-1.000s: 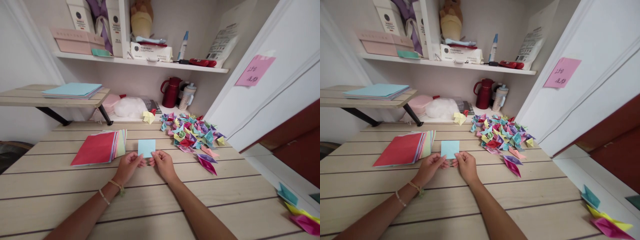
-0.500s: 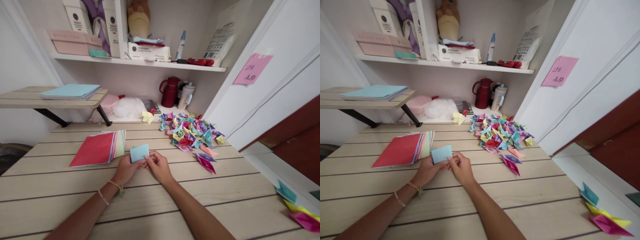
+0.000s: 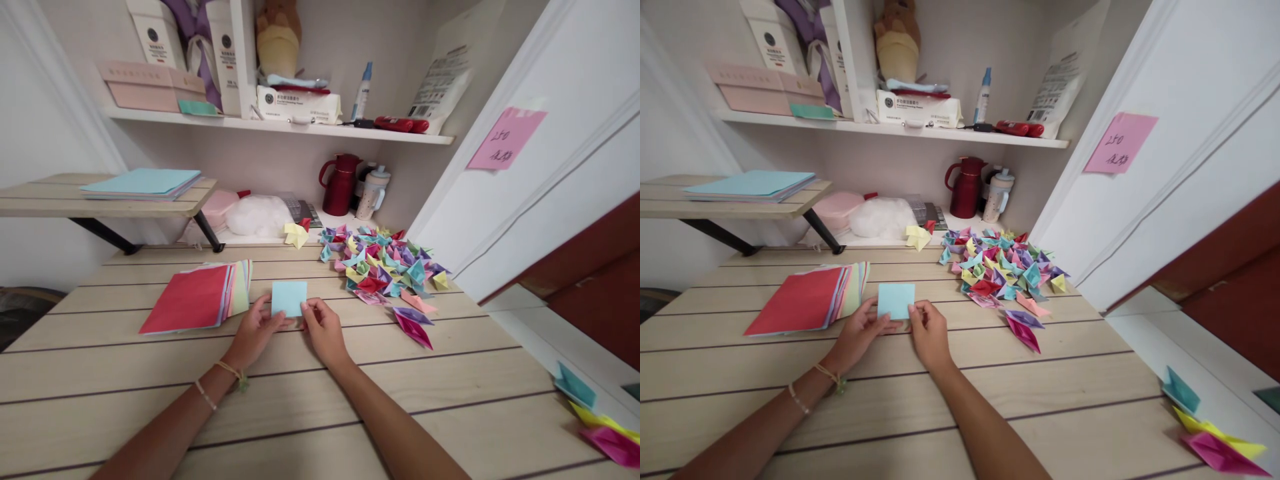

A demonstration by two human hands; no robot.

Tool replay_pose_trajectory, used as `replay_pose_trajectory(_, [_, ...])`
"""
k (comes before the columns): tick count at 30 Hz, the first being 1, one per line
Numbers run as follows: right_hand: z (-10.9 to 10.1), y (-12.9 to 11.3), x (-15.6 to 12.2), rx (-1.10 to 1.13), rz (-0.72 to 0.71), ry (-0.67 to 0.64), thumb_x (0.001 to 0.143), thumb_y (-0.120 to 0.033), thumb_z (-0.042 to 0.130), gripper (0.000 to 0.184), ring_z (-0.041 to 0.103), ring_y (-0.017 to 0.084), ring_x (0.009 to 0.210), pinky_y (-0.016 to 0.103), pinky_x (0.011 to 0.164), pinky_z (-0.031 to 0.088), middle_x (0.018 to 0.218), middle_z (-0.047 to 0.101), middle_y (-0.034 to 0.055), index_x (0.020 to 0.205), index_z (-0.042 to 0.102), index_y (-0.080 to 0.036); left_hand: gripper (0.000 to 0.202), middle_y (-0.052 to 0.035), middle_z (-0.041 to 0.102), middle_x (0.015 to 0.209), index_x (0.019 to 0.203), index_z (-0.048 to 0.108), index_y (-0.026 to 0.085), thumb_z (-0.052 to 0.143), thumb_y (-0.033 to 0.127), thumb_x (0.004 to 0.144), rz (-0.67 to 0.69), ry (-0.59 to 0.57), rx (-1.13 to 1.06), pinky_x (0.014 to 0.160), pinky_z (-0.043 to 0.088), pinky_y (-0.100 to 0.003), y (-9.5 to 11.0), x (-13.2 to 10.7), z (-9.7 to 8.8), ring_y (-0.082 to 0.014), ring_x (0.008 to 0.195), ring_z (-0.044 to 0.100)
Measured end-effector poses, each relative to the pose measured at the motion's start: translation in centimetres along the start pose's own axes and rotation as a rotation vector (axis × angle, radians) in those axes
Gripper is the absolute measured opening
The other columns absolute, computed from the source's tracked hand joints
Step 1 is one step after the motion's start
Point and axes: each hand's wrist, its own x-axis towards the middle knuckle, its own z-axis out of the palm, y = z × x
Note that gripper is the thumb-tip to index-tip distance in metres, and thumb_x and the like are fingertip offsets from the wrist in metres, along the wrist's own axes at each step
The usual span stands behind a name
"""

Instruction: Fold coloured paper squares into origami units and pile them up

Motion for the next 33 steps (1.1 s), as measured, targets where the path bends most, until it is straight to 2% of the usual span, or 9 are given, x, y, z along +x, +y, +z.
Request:
replay_pose_trajectory(2, [-0.2, 0.1, 0.2, 0.063, 0.034, 0.015, 0.079, -0.047, 0.05, 0.031, 0.049, 0.012, 0.049, 0.023, 0.051, 0.041, 0.053, 0.054, -0.0023, 0.081, 0.058, -0.017, 0.059, -0.01, 0.069, 0.094, 0.12, 0.038, 0.015, 0.065, 0.032, 0.071, 0.021, -0.009, -0.021, 0.08, 0.051, -0.039, 0.3, -0.1, 0.1, -0.0238, 0.086, 0.066])
replay_pose_trajectory(8, [-0.1, 0.7, 0.7, 0.182, 0.061, -0.039, 0.077, -0.046, 0.053, 0.035, 0.048, 0.011, 0.048, 0.022, 0.047, 0.039, 0.057, 0.053, -0.0028, 0.097, 0.055, -0.017, 0.039, -0.0095, 0.069, 0.097, 0.099, 0.056, 0.014, 0.068, 0.03, 0.066, 0.061, -0.05, 0.048, 0.086, 0.047, -0.038, 0.2, -0.1, 0.2, -0.0243, 0.096, 0.062])
replay_pose_trajectory(15, [0.1, 0.8, 0.6, 0.198, 0.038, -0.162, 0.077, -0.044, 0.054, 0.033, 0.05, 0.01, 0.05, 0.022, 0.049, 0.041, 0.066, 0.057, -0.0011, 0.098, 0.054, -0.019, 0.028, -0.007, 0.072, 0.082, 0.087, 0.064, 0.013, 0.064, 0.036, 0.07, 0.073, -0.012, 0.096, 0.079, 0.051, -0.035, -0.2, -0.2, -0.1, -0.0217, 0.079, 0.066])
replay_pose_trajectory(18, [0.1, 0.6, 0.4, 0.165, 0.028, -0.132, 0.079, -0.042, 0.053, 0.042, 0.053, 0.01, 0.053, 0.023, 0.052, 0.045, 0.076, 0.06, 0.001, 0.114, 0.047, -0.021, 0.023, -0.0051, 0.072, 0.073, 0.075, 0.065, 0.014, 0.065, 0.036, 0.067, 0.072, 0.063, 0.133, 0.073, 0.052, -0.032, -0.1, -0.2, -0.2, -0.0205, 0.071, 0.066])
replay_pose_trajectory(22, [-0.5, -0.2, 0.1, -0.121, -0.173, -0.076, 0.078, -0.038, 0.057, 0.068, 0.059, 0.015, 0.073, 0.027, 0.057, 0.05, 0.121, 0.048, 0.0125, 0.135, 0.023, -0.027, 0.019, -0.0017, 0.069, 0.066, 0.07, 0.065, 0.015, 0.066, 0.033, 0.065, 0.114, 0.157, 0.286, 0.063, 0.049, -0.027, -0.1, -0.2, -0.4, -0.0189, 0.065, 0.064])
replay_pose_trajectory(25, [-1.8, -1.1, 0.2, -0.52, -0.453, -0.152, 0.075, -0.039, 0.061, 0.065, 0.051, 0.026, 0.106, 0.036, 0.074, 0.05, 0.142, 0.019, 0.0132, 0.133, 0.033, -0.029, 0.017, 0.0002, 0.066, 0.061, 0.068, 0.066, 0.016, 0.064, 0.031, 0.064, 0.191, 0.179, 0.502, 0.055, 0.044, -0.023, -0.2, -0.4, -0.4, -0.0169, 0.06, 0.06])
replay_pose_trajectory(27, [-2.7, -1.5, 0.4, -0.728, -0.603, -0.204, 0.075, -0.038, 0.061, 0.059, 0.037, 0.031, 0.121, 0.043, 0.087, 0.045, 0.145, 0.011, 0.009, 0.129, 0.04, -0.032, 0.016, 0.0012, 0.062, 0.055, 0.063, 0.066, 0.016, 0.064, 0.032, 0.064, 0.246, 0.198, 0.614, 0.052, 0.041, -0.022, -0.3, -0.5, -0.4, -0.015, 0.055, 0.056])
replay_pose_trajectory(30, [-3.6, -1.7, 0.8, -0.857, -0.718, -0.234, 0.075, -0.031, 0.062, 0.049, 0.028, 0.032, 0.126, 0.047, 0.094, 0.038, 0.144, 0.014, 0.007, 0.123, 0.048, -0.033, 0.017, 0.0021, 0.057, 0.05, 0.057, 0.064, 0.016, 0.065, 0.032, 0.063, 0.281, 0.198, 0.673, 0.049, 0.037, -0.021, -0.3, -0.5, -0.5, -0.0134, 0.051, 0.051])
replay_pose_trajectory(33, [-3.9, -1.3, 1.0, -0.817, -0.731, -0.16, 0.077, -0.027, 0.06, 0.028, 0.034, 0.029, 0.121, 0.045, 0.093, 0.039, 0.138, 0.028, 0.0084, 0.105, 0.061, -0.027, 0.019, 0.0017, 0.059, 0.052, 0.057, 0.063, 0.016, 0.065, 0.034, 0.063, 0.218, 0.173, 0.573, 0.05, 0.038, -0.021, -0.3, -0.3, -0.6, -0.0133, 0.053, 0.053])
